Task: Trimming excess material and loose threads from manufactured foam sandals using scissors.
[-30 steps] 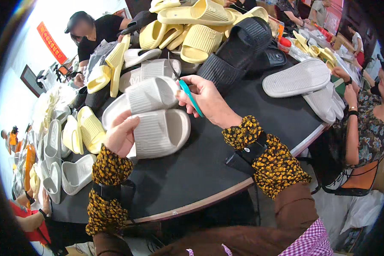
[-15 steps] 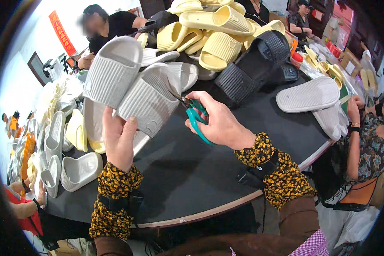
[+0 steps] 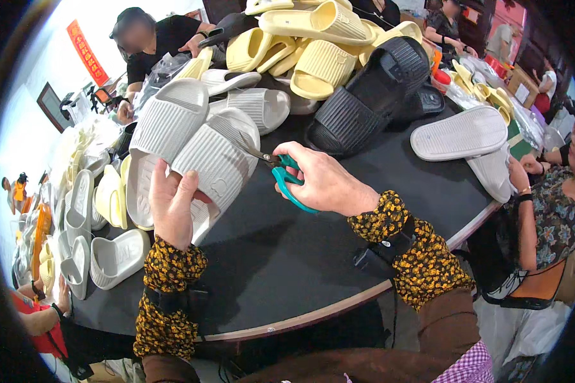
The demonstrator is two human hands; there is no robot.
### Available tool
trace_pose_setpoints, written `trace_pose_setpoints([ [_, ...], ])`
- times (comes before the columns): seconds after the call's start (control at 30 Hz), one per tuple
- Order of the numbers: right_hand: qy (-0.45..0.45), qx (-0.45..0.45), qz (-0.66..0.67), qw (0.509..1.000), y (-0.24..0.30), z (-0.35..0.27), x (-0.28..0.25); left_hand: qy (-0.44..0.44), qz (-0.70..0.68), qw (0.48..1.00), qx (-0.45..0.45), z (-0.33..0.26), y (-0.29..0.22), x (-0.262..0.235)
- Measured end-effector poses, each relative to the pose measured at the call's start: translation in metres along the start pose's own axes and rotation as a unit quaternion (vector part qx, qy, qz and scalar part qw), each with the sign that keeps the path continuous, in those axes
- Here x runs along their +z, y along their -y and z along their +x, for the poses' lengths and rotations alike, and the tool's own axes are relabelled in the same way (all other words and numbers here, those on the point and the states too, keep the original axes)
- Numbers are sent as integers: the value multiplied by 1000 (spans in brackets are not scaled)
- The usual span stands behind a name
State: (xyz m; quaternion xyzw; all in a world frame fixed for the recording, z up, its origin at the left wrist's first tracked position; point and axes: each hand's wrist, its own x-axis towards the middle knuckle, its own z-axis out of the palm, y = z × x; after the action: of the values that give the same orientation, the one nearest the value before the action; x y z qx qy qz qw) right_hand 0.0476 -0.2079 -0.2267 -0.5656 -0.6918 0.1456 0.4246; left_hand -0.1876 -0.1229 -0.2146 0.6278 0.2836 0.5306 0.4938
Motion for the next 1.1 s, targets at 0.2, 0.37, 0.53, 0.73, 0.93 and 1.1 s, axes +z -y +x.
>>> trace_pose_setpoints([
  [0.2, 18, 12, -12, 1000, 1, -1, -1, 43, -10, 999, -4, 0, -9, 1],
  [0.37, 35, 20, -22, 999, 4, -1, -2, 1, -4, 999, -37, -1, -4, 0],
  [0.53, 41, 28, -19, 999, 3, -2, -1, 31, -49, 998, -34, -1, -1, 0],
  [0.73, 35, 26, -22, 999, 0, -1, 0, 52, -41, 997, -37, -3, -5, 3],
  [0.93, 25, 16, -23, 999, -1, -1, 0, 64, -28, 997, -33, -2, -4, 2],
  [1.1, 23, 19, -15, 999, 1, -1, -2, 40, -78, 996, -18, 3, 11, -2],
])
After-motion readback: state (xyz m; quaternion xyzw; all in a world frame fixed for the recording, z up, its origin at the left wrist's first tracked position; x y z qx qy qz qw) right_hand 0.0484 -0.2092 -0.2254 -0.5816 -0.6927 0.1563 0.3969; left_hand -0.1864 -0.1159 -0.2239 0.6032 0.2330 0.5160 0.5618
